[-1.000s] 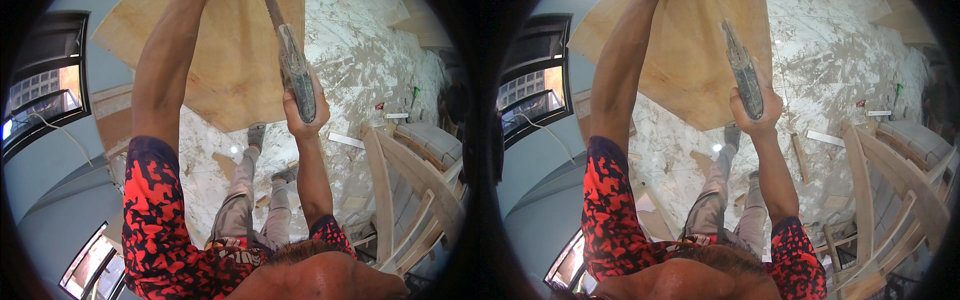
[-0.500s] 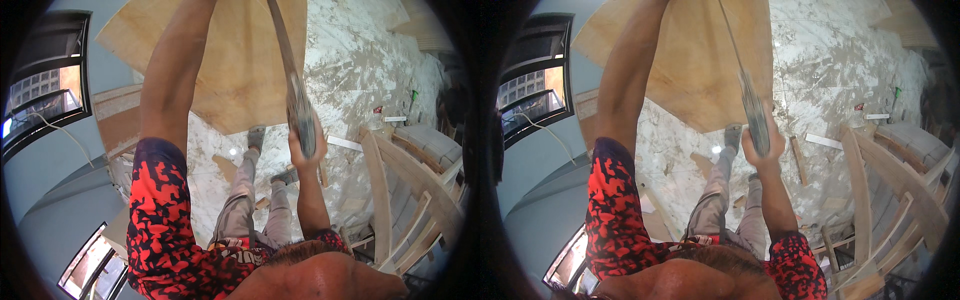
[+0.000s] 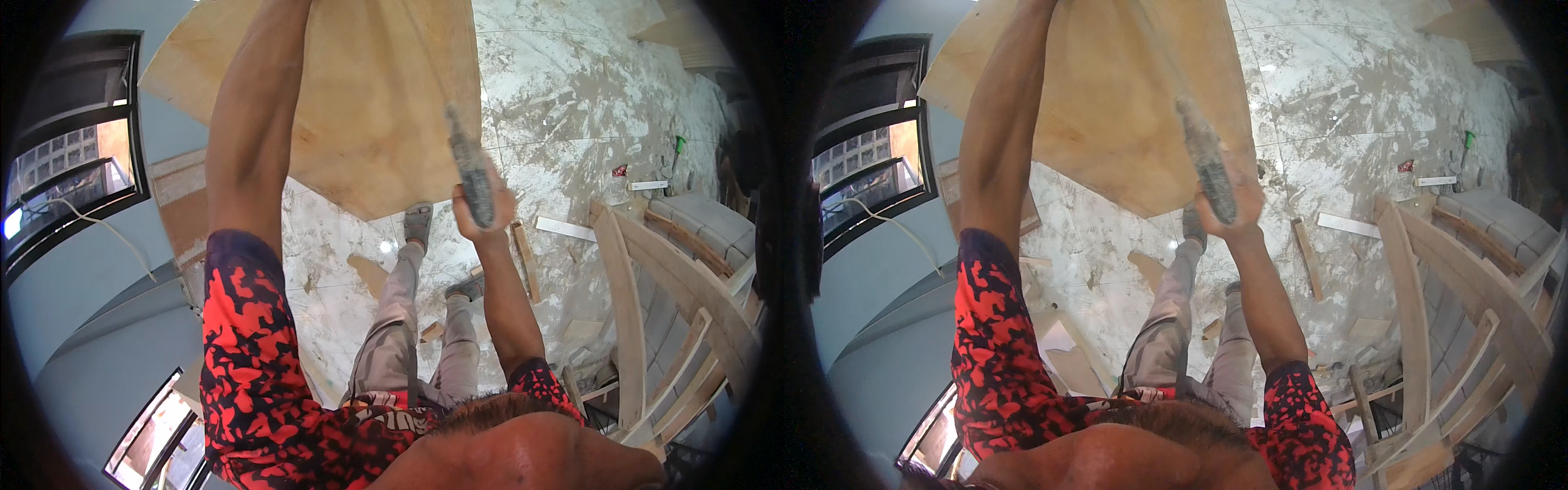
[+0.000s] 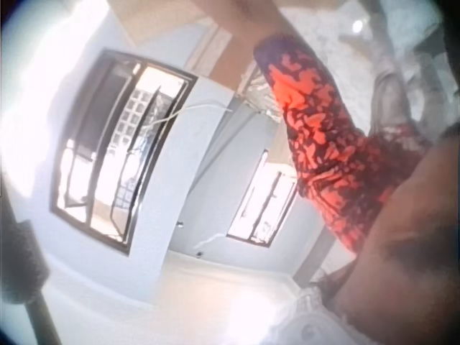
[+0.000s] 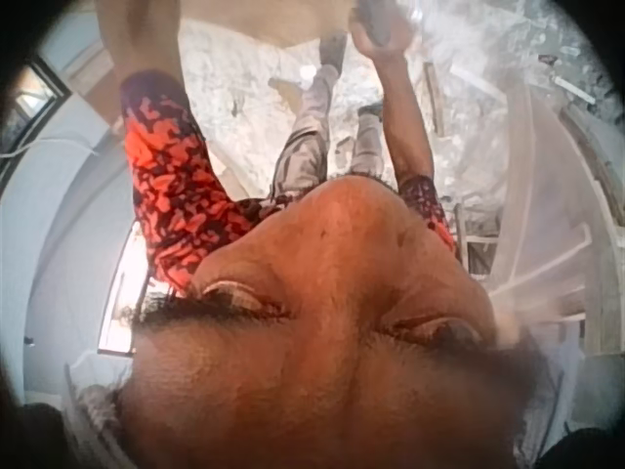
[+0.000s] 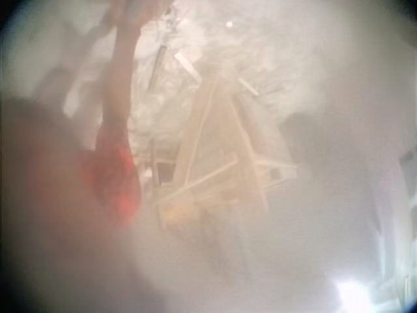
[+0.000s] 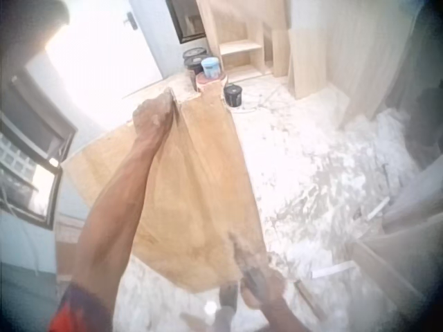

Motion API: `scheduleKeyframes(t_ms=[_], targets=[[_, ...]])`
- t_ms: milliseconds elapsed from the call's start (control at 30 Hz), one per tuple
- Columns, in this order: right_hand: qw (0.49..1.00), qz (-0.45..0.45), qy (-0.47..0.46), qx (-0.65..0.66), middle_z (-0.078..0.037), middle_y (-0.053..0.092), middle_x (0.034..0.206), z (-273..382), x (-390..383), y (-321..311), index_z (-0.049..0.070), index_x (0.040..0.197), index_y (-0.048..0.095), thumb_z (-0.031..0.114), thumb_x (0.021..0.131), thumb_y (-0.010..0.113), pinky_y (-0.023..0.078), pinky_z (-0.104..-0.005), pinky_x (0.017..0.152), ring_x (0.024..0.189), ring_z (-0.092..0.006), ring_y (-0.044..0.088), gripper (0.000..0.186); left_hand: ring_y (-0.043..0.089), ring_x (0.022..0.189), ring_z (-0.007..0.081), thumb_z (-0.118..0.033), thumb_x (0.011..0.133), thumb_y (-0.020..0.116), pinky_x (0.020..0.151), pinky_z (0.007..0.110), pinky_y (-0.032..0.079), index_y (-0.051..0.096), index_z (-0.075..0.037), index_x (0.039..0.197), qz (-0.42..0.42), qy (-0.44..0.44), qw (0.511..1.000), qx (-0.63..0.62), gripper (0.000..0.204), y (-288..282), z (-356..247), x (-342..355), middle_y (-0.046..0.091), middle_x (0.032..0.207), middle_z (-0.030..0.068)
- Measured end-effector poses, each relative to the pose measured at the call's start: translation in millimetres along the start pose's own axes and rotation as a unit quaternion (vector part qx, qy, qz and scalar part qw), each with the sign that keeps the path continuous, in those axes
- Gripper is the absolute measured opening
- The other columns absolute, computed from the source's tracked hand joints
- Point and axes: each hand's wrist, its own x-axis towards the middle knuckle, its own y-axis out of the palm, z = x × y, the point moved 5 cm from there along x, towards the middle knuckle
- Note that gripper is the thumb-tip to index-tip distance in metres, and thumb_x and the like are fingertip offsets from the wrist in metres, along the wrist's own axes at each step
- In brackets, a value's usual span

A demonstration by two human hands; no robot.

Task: The person picks up a piece of plywood from a stack, places it across two supports, and cuts through a section of the wood using a hand saw.

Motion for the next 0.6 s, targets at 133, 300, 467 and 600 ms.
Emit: scheduleKeyframes(t_ms=[133,300,467,600], targets=[[0.985,0.027,0.035,0.166,-0.015,0.062,0.087,-42.8,-14.2,31.9,-0.003,0.128,0.041,0.000,0.071,0.065,0.049,-0.0285,0.060,0.067,-0.0189,0.061,0.063,0.060,0.067,0.0404,-0.023,0.090,0.034,0.058,0.052,0.046,0.055,-0.003,0.080,-0.017,0.038,0.999,0.013,0.030,2.0,2.9,0.4,0.060,0.071,0.0244],[0.996,0.003,0.033,0.079,-0.015,0.062,0.090,-64.5,-20.4,39.4,-0.004,0.127,0.042,-0.003,0.070,0.066,0.049,-0.0271,0.060,0.068,-0.0172,0.061,0.062,0.060,0.065,0.0398,-0.021,0.088,0.037,0.057,0.052,0.045,0.053,-0.002,0.080,-0.031,0.041,0.999,-0.003,0.026,17.7,9.6,5.9,0.060,0.072,0.0245],[0.991,-0.033,-0.062,0.113,-0.016,0.062,0.092,-69.7,7.6,63.5,-0.007,0.125,0.043,-0.005,0.069,0.065,0.049,-0.0254,0.060,0.070,-0.0156,0.061,0.060,0.061,0.070,0.0397,-0.024,0.090,0.035,0.062,0.051,0.047,0.054,-0.002,0.079,-0.046,0.048,0.998,0.022,0.031,33.1,11.6,8.6,0.062,0.074,0.0232],[0.991,-0.076,-0.029,0.106,-0.018,0.063,0.095,-100.8,23.8,96.0,-0.008,0.124,0.043,-0.005,0.068,0.065,0.051,-0.0273,0.061,0.070,-0.0170,0.063,0.061,0.061,0.076,0.0406,-0.030,0.092,0.029,0.070,0.051,0.046,0.057,-0.002,0.080,-0.054,0.047,0.997,0.001,0.042,44.7,9.8,7.9,0.062,0.077,0.0232]])
